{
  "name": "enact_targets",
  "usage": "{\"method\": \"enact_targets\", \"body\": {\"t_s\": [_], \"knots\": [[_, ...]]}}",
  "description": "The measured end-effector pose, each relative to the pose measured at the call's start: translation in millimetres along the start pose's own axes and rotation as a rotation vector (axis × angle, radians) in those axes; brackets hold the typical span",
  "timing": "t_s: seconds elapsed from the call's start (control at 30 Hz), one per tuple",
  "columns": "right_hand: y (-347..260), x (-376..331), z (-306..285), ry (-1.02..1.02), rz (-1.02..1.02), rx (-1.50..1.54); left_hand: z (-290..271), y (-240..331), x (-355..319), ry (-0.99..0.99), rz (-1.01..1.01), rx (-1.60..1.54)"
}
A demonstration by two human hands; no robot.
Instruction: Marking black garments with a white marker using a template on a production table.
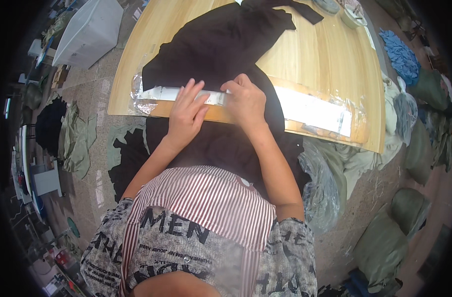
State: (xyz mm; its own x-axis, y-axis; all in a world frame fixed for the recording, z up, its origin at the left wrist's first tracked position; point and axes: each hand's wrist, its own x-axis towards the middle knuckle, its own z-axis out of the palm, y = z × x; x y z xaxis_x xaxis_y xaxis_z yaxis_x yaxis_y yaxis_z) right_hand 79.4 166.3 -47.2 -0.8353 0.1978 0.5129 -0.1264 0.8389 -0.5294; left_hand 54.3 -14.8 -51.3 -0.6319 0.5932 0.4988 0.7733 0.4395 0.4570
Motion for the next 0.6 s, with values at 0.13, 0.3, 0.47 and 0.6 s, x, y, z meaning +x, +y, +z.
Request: {"method": "enact_targets", "body": {"t_s": [0.13,0.3,0.47,0.6], "knots": [[2,-4,-2,-0.013,0.001,-0.003,7,0,7,-0.105,-0.030,0.128],[-5,-4,-8,-0.063,0.009,0.050,6,2,6,-0.125,-0.007,0.147],[-10,11,-16,-0.038,0.289,0.627,6,6,6,-0.131,-0.057,0.181],[-17,14,-6,-0.195,0.484,0.562,10,10,7,-0.097,-0.116,0.229]]}}
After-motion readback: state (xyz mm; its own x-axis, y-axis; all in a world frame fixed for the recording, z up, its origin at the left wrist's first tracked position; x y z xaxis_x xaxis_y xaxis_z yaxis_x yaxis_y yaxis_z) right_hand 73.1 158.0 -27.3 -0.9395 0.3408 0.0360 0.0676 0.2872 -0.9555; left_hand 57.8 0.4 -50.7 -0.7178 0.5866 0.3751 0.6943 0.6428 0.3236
